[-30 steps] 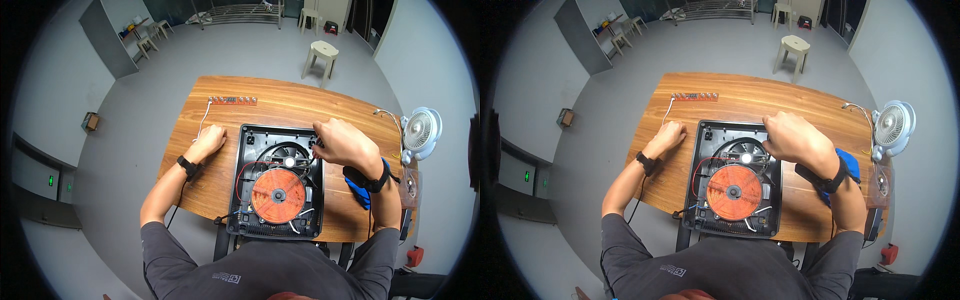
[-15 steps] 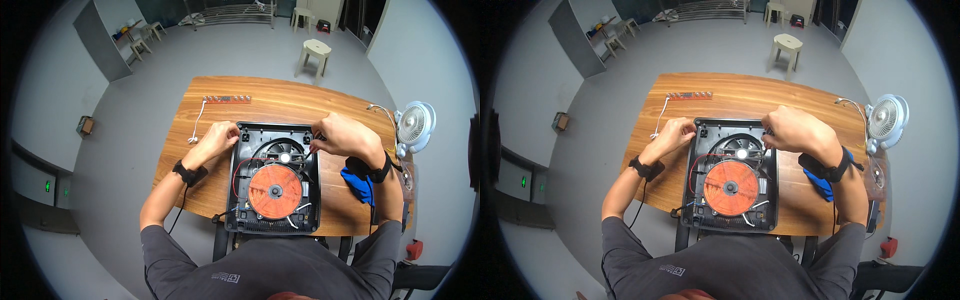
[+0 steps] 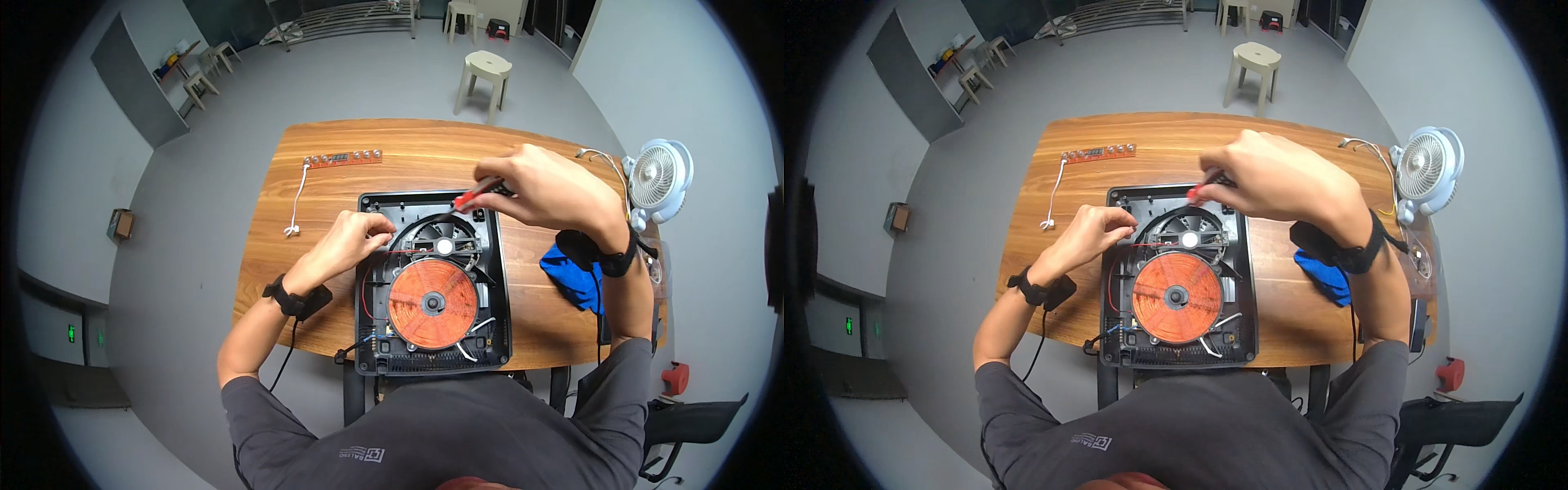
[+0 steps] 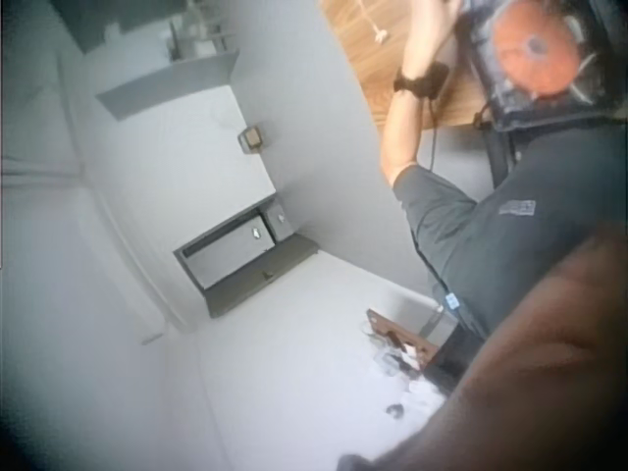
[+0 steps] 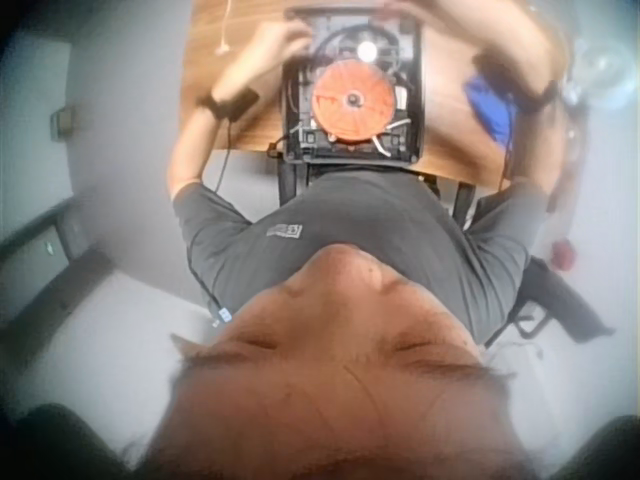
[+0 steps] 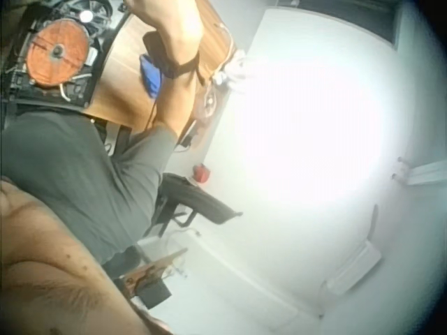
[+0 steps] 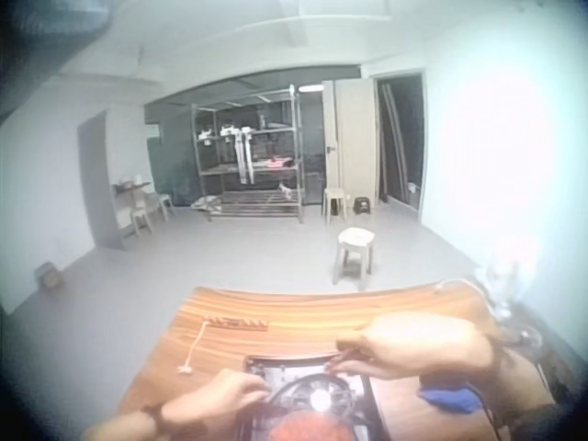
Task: The person assembles an electronic device on a wooden table. They connect internal wires, use a screwdriver to secure a circuit board, and then close the device's casing.
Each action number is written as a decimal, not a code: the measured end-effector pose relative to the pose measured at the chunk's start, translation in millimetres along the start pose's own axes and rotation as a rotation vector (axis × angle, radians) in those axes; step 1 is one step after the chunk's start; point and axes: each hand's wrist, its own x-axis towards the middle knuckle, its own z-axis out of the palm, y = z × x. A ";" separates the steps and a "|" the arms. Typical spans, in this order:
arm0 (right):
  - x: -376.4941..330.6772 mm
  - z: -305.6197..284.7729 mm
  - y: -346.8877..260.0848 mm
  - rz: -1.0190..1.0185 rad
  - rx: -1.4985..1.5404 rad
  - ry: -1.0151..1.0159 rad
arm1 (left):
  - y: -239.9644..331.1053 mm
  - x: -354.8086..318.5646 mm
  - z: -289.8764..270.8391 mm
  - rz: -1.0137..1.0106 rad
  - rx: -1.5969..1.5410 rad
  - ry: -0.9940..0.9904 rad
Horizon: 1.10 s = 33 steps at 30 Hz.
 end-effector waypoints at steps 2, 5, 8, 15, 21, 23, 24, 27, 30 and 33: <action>3.7 7.4 -0.2 -0.047 0.031 0.039 | 0.8 2.2 2.4 0.016 -0.006 0.005; 9.0 17.2 2.7 -0.121 0.097 0.073 | 1.3 5.5 6.2 0.021 -0.008 -0.005; 12.1 23.7 0.9 -0.136 0.090 0.079 | 0.0 6.9 10.6 0.039 -0.005 -0.005; 14.3 30.4 1.2 -0.142 0.118 0.035 | 3.8 9.3 13.8 0.041 0.015 0.005; 13.1 32.1 1.8 -0.109 0.138 0.022 | 6.3 8.1 14.2 0.033 0.009 -0.001; 13.2 33.0 2.5 -0.119 0.139 0.029 | 6.6 8.2 14.0 0.037 0.016 -0.006; 13.2 33.4 3.0 -0.124 0.138 0.033 | 6.3 8.7 14.1 0.037 0.018 -0.009; 13.7 34.5 4.4 -0.128 0.136 0.036 | 7.4 8.7 14.0 0.037 0.015 -0.009; 14.0 40.0 6.8 -0.129 0.147 0.109 | 7.1 9.2 14.9 0.026 0.003 -0.023; 13.8 34.0 1.3 -0.072 0.100 0.027 | 9.9 9.3 15.8 0.020 -0.047 -0.019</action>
